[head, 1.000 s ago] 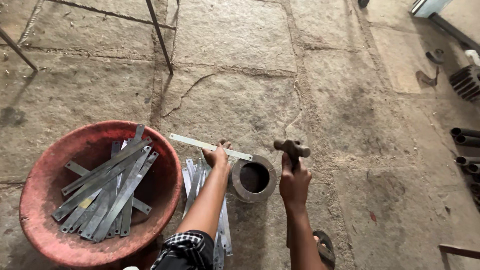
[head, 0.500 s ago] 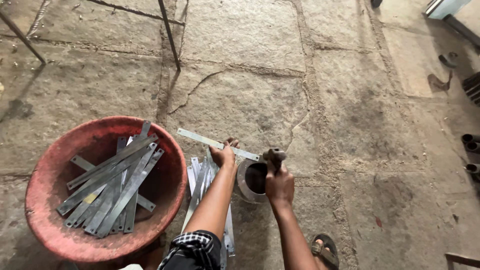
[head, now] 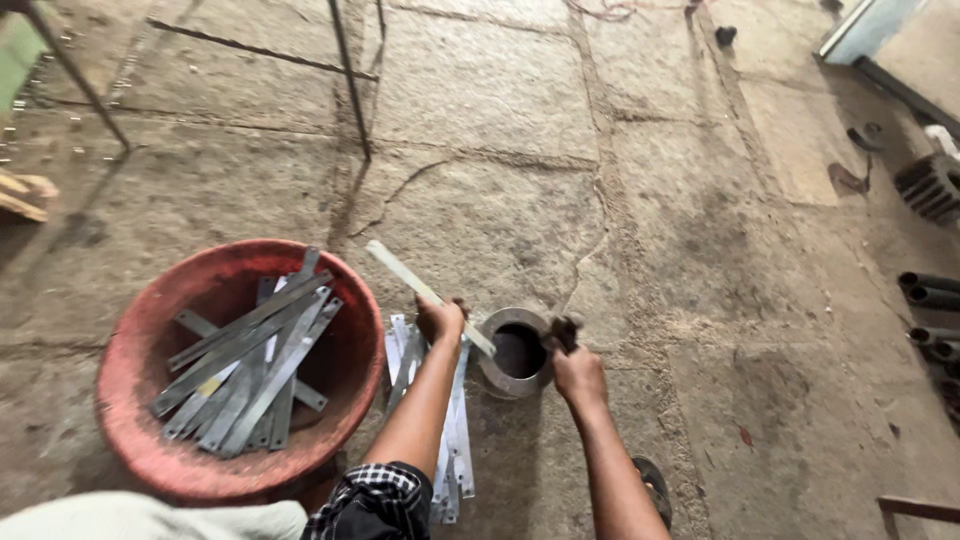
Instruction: The person straightened metal strips by placing them on an anvil and striking them with a hammer, picking them from and returning them to a plastic tub.
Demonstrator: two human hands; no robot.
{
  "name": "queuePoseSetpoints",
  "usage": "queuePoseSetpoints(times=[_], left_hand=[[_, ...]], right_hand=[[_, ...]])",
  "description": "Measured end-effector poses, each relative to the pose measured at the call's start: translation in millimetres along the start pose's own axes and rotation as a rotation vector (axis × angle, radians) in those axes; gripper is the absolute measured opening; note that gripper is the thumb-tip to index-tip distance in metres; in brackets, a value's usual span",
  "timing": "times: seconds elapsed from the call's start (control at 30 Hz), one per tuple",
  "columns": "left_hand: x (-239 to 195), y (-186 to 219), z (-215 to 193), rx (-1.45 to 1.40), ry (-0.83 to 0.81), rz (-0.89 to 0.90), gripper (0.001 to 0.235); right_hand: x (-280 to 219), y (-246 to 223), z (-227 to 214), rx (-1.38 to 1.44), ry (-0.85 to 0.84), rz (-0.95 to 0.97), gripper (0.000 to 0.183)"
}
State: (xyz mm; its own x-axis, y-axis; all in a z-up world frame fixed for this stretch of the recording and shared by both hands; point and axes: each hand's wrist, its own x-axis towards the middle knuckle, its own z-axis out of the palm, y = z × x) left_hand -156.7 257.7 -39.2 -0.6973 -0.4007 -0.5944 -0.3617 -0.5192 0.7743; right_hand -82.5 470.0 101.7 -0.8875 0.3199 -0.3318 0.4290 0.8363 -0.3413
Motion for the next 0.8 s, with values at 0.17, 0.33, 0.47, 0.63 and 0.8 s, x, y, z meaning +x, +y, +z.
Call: queuePoseSetpoints(times=[0.17,0.33,0.47,0.63,0.8], left_hand=[[-40,-36,-40,0.654,-0.16,-0.072,0.038],[-100,-41,-73,1.172,-0.014,0.093,0.027],[-124,13,-92,1.167,0.271,0.587,0.018],[-34,102,-176,1.039,0.45,0.838,0.016],[34,134,-300,1.371,0.665,0.731,0.015]], right_hand=[[8,49,18,0.012,0.034,0.102,0.075],[-7,51,19,-0.043,0.092,0.027,0.071],[-14,43,19,-0.016,0.072,-0.004,0.069],[-22,35,11,0.005,0.062,0.038,0.066],[-31,30,10,0.04,0.084,0.087,0.067]])
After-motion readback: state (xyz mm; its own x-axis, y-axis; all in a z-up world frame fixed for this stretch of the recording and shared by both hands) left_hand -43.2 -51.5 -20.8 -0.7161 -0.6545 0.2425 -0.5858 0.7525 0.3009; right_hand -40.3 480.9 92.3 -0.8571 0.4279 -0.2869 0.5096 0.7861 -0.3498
